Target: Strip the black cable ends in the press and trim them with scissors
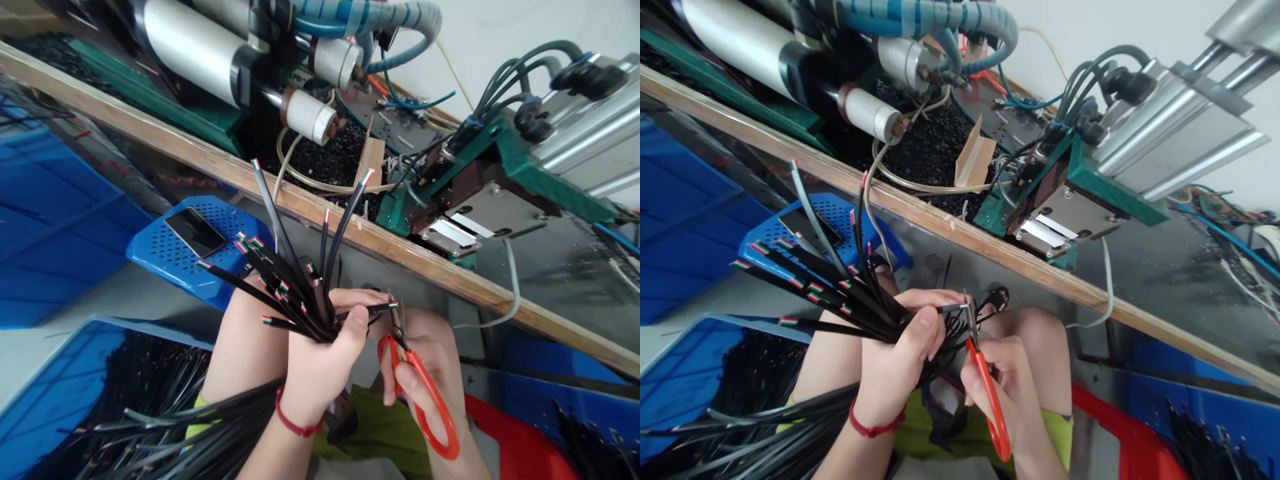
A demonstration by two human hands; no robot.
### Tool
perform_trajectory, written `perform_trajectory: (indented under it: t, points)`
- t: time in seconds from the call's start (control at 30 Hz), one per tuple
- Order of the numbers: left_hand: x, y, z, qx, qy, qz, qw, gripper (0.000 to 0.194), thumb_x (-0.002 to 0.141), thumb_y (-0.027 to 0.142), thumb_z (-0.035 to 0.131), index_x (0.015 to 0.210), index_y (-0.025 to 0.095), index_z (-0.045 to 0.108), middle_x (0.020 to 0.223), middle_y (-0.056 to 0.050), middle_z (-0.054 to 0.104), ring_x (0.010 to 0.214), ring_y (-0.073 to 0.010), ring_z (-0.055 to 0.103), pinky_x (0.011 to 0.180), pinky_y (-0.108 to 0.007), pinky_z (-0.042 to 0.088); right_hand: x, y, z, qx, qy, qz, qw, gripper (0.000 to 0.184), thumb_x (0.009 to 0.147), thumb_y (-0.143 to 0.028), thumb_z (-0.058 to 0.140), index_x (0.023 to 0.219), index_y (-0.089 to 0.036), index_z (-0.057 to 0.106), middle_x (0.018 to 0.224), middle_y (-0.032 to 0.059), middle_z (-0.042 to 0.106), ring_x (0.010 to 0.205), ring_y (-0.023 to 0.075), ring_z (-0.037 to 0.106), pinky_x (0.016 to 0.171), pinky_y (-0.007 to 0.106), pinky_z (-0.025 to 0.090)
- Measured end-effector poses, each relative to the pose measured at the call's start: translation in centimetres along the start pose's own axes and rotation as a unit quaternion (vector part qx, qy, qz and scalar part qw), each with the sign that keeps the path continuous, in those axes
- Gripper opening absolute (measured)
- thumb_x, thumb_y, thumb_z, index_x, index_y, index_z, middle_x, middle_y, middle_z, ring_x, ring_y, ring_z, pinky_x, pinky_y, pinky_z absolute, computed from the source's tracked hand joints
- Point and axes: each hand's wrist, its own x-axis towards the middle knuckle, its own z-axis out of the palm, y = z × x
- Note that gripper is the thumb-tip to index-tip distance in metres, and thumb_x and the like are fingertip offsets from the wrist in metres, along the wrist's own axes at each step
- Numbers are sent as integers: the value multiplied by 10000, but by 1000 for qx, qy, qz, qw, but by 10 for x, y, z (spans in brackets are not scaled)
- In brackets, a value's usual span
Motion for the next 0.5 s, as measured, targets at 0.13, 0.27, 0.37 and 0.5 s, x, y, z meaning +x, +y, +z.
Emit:
perform_trajectory:
  t: [0.13,0.27,0.37,0.5]
  points:
    - [0,2,0,39,9,2,999,140,1066,307,815,1064,302,955,1012,-79,925,1032,-266,884,896,-352,709,3,-5,0,6,3,7,1000,730,1068,-712,700,543,-207,654,508,16,508,476,126,455,464,277,303]
    - [-1,2,1,56,20,2,998,144,1045,293,810,1041,276,953,981,-90,921,928,-254,871,720,-305,669,4,-5,-2,4,-2,12,1000,739,1068,-712,695,536,-201,647,501,18,508,469,119,462,465,274,297]
    - [-1,2,2,68,25,9,997,146,1037,289,807,1030,256,949,999,-97,922,692,-191,776,522,-273,533,4,-2,-5,3,-16,5,1000,756,1087,-708,675,535,-192,649,496,25,540,468,114,491,466,263,294]
    - [0,2,2,69,26,15,997,152,1046,338,822,1014,250,942,1004,-94,925,468,-113,540,428,-284,387,3,1,-6,-2,-7,1,1000,742,1092,-692,681,544,-192,657,495,23,556,470,119,511,473,258,312]
